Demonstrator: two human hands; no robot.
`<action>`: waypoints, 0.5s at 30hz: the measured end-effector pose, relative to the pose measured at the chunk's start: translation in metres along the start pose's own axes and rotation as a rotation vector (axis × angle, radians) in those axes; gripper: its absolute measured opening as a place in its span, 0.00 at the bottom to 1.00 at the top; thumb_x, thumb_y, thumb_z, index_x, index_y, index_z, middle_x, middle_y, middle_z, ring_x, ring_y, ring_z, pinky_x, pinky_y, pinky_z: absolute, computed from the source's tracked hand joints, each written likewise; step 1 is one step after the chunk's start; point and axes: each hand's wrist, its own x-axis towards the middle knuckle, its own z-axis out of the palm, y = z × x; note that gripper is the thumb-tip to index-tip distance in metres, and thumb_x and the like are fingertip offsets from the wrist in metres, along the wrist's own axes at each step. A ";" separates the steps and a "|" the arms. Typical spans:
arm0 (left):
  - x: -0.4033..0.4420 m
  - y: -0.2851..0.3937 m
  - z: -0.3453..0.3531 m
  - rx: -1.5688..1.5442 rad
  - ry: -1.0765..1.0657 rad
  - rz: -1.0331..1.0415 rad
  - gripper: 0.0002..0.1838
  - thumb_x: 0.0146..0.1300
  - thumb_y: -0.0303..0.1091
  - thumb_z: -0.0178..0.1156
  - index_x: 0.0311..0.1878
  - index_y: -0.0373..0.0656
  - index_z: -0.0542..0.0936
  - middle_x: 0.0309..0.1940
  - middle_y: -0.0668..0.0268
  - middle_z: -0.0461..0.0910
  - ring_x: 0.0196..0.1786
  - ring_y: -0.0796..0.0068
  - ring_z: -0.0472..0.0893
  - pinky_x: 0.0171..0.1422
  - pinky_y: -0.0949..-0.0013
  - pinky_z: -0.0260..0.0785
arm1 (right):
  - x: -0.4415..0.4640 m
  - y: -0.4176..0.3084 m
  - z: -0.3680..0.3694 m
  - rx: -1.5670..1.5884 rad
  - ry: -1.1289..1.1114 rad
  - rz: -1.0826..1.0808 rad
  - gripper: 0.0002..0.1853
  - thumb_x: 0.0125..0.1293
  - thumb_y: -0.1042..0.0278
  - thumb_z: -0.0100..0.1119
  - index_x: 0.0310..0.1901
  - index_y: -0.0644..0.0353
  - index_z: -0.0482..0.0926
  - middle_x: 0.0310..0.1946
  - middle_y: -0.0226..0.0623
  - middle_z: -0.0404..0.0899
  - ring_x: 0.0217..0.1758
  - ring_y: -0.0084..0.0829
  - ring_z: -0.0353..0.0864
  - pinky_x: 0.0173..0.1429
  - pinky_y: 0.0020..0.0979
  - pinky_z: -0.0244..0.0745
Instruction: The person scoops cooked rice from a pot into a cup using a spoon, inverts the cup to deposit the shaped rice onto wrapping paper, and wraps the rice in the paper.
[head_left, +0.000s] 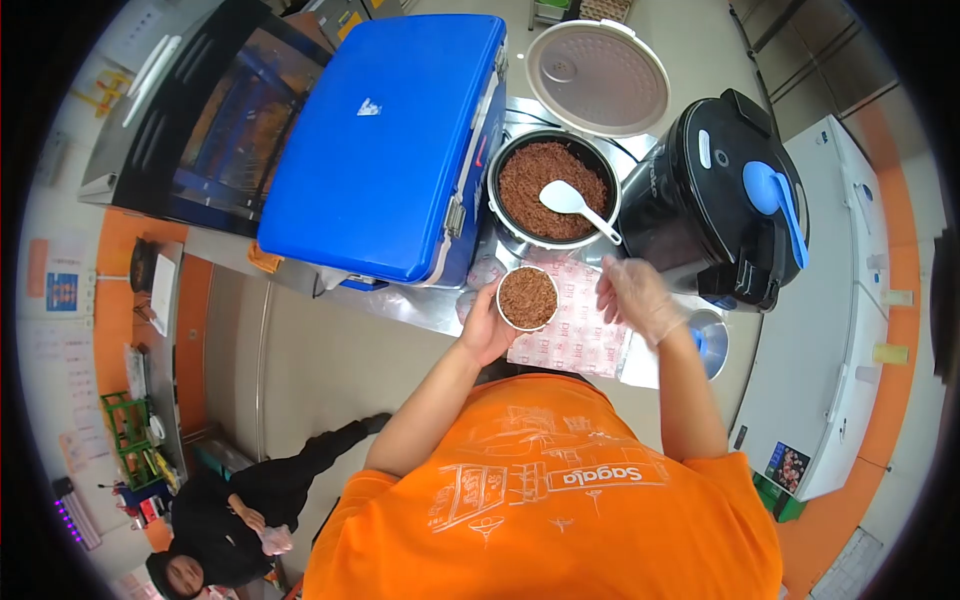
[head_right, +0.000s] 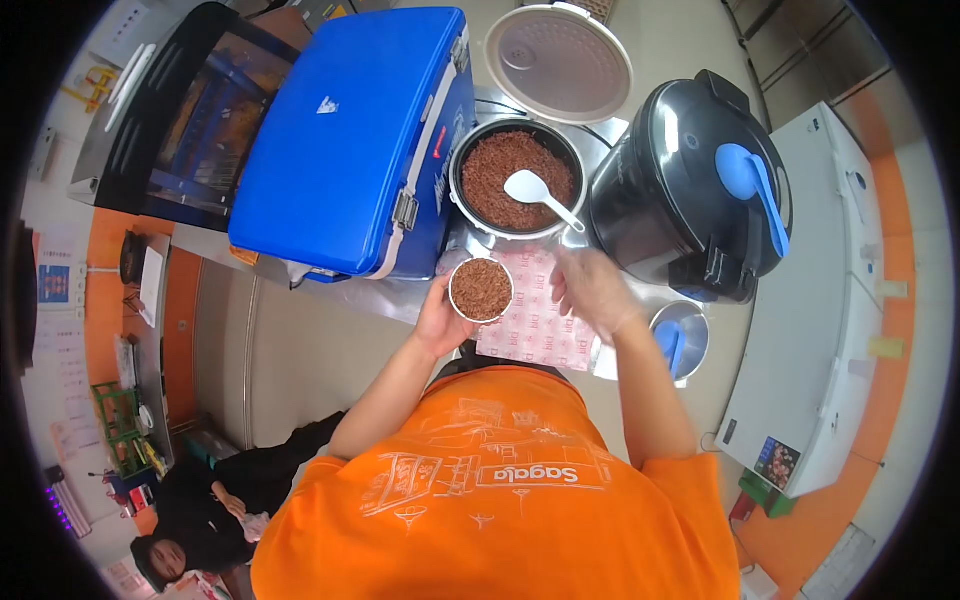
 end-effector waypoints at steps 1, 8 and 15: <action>0.002 -0.002 0.002 -0.004 -0.018 -0.026 0.33 0.82 0.56 0.37 0.75 0.42 0.71 0.69 0.58 0.78 0.69 0.59 0.79 0.70 0.50 0.74 | 0.011 0.043 0.013 0.268 -0.005 -0.009 0.34 0.81 0.33 0.47 0.38 0.62 0.80 0.26 0.38 0.82 0.25 0.27 0.82 0.29 0.32 0.79; 0.029 -0.081 -0.015 0.278 0.078 -0.312 0.30 0.83 0.55 0.41 0.73 0.42 0.72 0.68 0.59 0.79 0.63 0.63 0.84 0.62 0.52 0.81 | 0.026 0.182 0.122 1.430 -0.071 0.160 0.23 0.84 0.47 0.46 0.66 0.56 0.75 0.62 0.36 0.81 0.63 0.37 0.82 0.62 0.46 0.82; 0.050 -0.130 -0.012 0.869 0.274 -0.449 0.36 0.79 0.63 0.48 0.68 0.35 0.73 0.47 0.57 0.85 0.42 0.67 0.88 0.30 0.66 0.80 | 0.001 0.241 0.132 1.217 -0.026 -0.153 0.19 0.84 0.54 0.46 0.67 0.55 0.70 0.65 0.37 0.80 0.68 0.37 0.80 0.72 0.45 0.77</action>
